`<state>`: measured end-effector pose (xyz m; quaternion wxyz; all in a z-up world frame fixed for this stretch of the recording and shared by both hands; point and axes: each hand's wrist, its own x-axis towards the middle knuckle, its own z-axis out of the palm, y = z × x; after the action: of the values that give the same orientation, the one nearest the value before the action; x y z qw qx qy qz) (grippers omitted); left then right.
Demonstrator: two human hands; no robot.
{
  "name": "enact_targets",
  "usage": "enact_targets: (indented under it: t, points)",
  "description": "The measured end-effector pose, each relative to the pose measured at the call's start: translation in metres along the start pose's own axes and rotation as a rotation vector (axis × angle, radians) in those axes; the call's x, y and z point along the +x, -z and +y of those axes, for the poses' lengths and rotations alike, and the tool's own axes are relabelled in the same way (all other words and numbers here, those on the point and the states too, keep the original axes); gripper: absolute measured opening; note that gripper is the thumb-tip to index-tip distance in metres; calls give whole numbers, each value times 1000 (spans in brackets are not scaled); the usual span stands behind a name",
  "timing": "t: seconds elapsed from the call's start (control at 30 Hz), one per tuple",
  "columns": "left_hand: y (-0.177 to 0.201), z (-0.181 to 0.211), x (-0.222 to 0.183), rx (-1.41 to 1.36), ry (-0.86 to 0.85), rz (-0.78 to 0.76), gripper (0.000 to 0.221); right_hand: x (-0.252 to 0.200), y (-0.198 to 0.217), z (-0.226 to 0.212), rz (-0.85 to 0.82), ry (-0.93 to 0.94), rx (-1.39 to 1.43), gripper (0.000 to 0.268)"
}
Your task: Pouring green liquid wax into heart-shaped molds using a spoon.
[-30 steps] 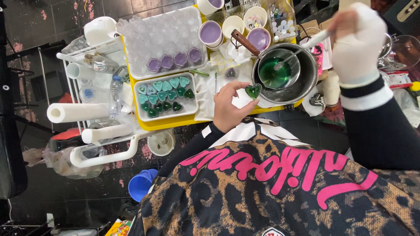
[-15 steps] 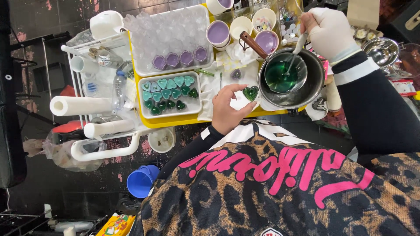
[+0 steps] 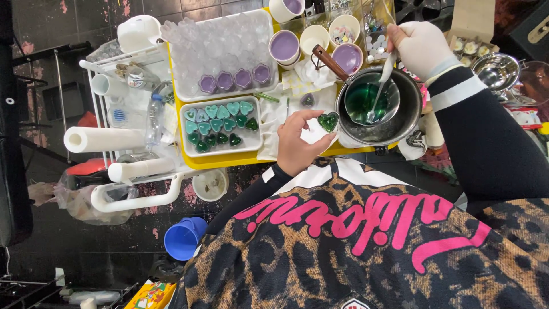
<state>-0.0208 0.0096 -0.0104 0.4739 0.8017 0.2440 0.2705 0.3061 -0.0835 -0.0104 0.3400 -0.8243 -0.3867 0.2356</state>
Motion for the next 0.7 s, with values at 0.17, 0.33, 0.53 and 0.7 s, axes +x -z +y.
enact_targets:
  t: [0.17,0.33,0.53,0.7]
  points:
    - [-4,0,2,8,-3,-1,49,0,2,12,41,10,139,49]
    - [-10,3,4,17,-16,-11,49,-6,11,11,67,-106,377,47]
    - [-18,9,10,17,-24,-51,48,-23,32,-6,153,-22,495,47]
    - [-26,9,14,-4,-75,-75,47,-52,50,-50,197,-10,549,45]
